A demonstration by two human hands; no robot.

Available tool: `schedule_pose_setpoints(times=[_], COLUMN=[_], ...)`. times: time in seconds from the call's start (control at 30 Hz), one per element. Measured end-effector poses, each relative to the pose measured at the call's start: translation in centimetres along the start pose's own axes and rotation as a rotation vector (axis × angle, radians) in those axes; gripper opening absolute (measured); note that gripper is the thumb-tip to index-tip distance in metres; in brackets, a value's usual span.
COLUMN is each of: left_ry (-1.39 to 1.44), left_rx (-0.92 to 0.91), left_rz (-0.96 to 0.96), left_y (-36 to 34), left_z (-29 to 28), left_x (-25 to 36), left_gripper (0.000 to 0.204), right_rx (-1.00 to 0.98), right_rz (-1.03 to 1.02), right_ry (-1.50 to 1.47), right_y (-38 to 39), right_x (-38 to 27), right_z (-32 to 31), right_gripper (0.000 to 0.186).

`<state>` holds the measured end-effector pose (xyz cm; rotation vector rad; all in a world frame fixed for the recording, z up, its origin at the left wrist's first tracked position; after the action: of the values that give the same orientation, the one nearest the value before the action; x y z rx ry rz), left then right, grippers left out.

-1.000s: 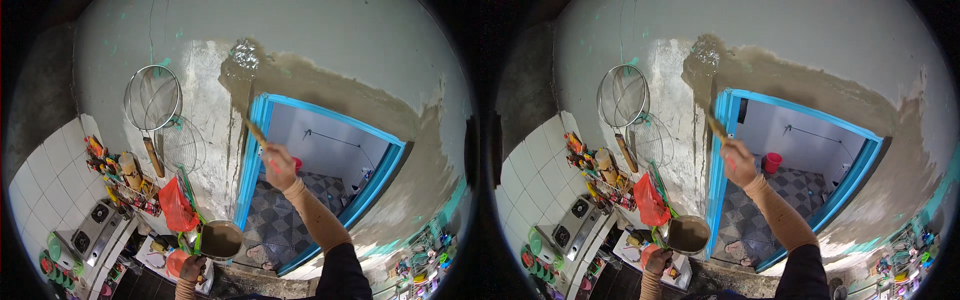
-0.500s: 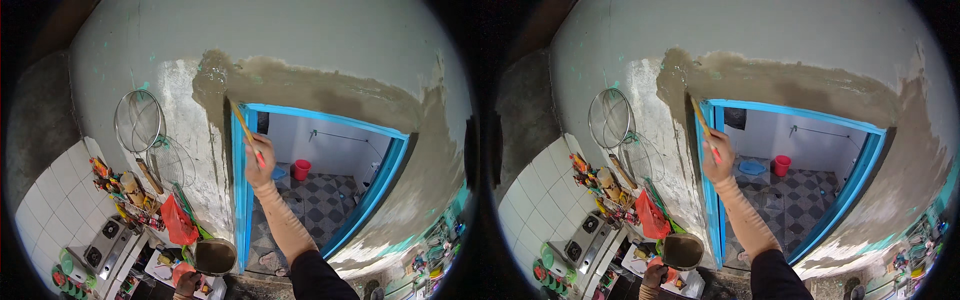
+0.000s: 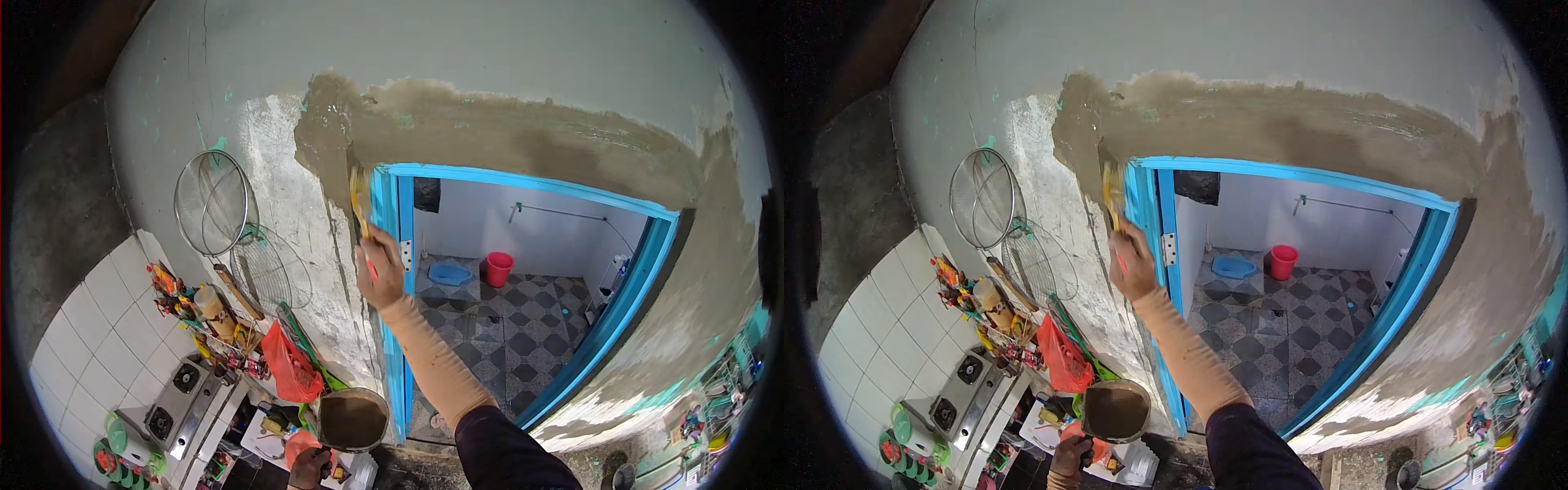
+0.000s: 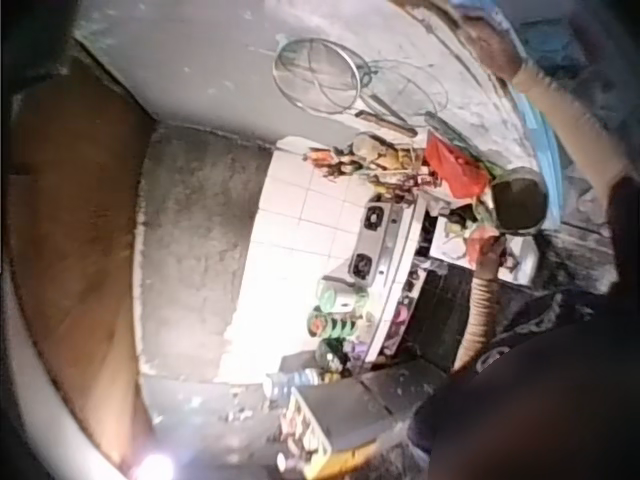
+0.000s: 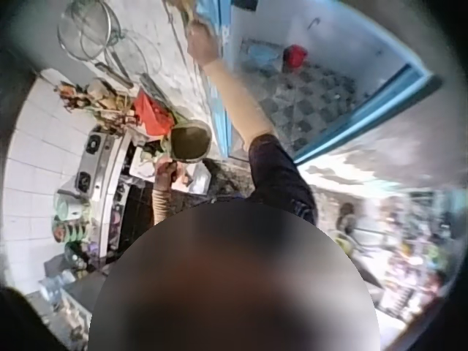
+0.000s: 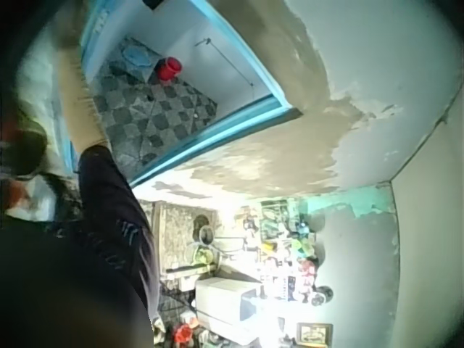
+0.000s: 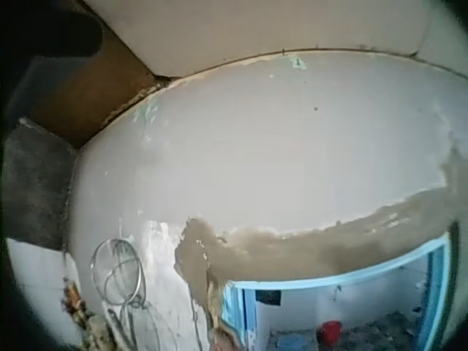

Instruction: Applying a liquid coating or primer to a plastered wall around a doorway using a paintbrush.

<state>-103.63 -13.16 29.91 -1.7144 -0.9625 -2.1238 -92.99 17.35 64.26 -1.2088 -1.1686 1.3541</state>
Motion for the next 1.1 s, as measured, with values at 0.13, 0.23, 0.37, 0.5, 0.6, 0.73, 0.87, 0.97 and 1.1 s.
schedule_pose_setpoints(times=[0.13,0.23,0.37,0.5,0.6,0.73,0.87,0.97,1.1], left_ry=[-0.019,-0.04,-0.077,-0.095,-0.123,-0.076,-0.14,-0.084,-0.01], left_rx=[0.037,0.029,0.019,0.028,0.014,0.035,0.074,0.036,0.001], left_rz=[0.097,0.136,0.175,0.254,0.282,0.269,0.347,0.313,0.149], left_y=[0.1,0.4,1.9,2.0,2.3,3.3,0.0,0.6,1.8], left_z=[0.0,1.1,1.8,2.9,3.4,2.2,0.0,1.7,2.3], left_x=[2.5,3.7,5.3,7.6,8.3,7.8,3.6,4.9,5.8], left_gripper=[0.014,0.014,0.015,0.016,0.018,0.019,0.016,0.017,0.018], right_rx=[0.123,0.188,0.011,0.119,0.148,0.059,0.074,0.239,0.007], right_rz=[0.015,-0.038,0.0,0.03,-0.01,-0.002,0.148,0.084,0.085], right_ry=[-0.173,-0.099,-0.024,-0.174,-0.051,-0.097,-0.181,-0.184,-0.042], right_y=[0.9,-1.9,-0.8,0.4,-2.9,-0.1,3.4,0.5,0.4], right_x=[-2.7,-3.5,-2.2,-1.7,-2.9,-2.7,-1.9,-1.6,-1.2], right_z=[-1.8,-2.2,-0.2,-2.3,-2.2,-0.1,-2.9,-3.5,-0.7], right_gripper=[0.022,0.021,0.021,0.021,0.019,0.018,0.018,0.017,0.015])
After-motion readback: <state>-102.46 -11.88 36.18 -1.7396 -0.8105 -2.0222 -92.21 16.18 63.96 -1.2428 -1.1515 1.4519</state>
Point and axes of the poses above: each hand's wrist, its own y-axis away from the middle knuckle, its own z-axis out of the palm, x = y × z, the point moved 8 cm from there along -y, towards the middle knuckle, and after that the axes turned 4 degrees about -x, right-handed, at the moved point
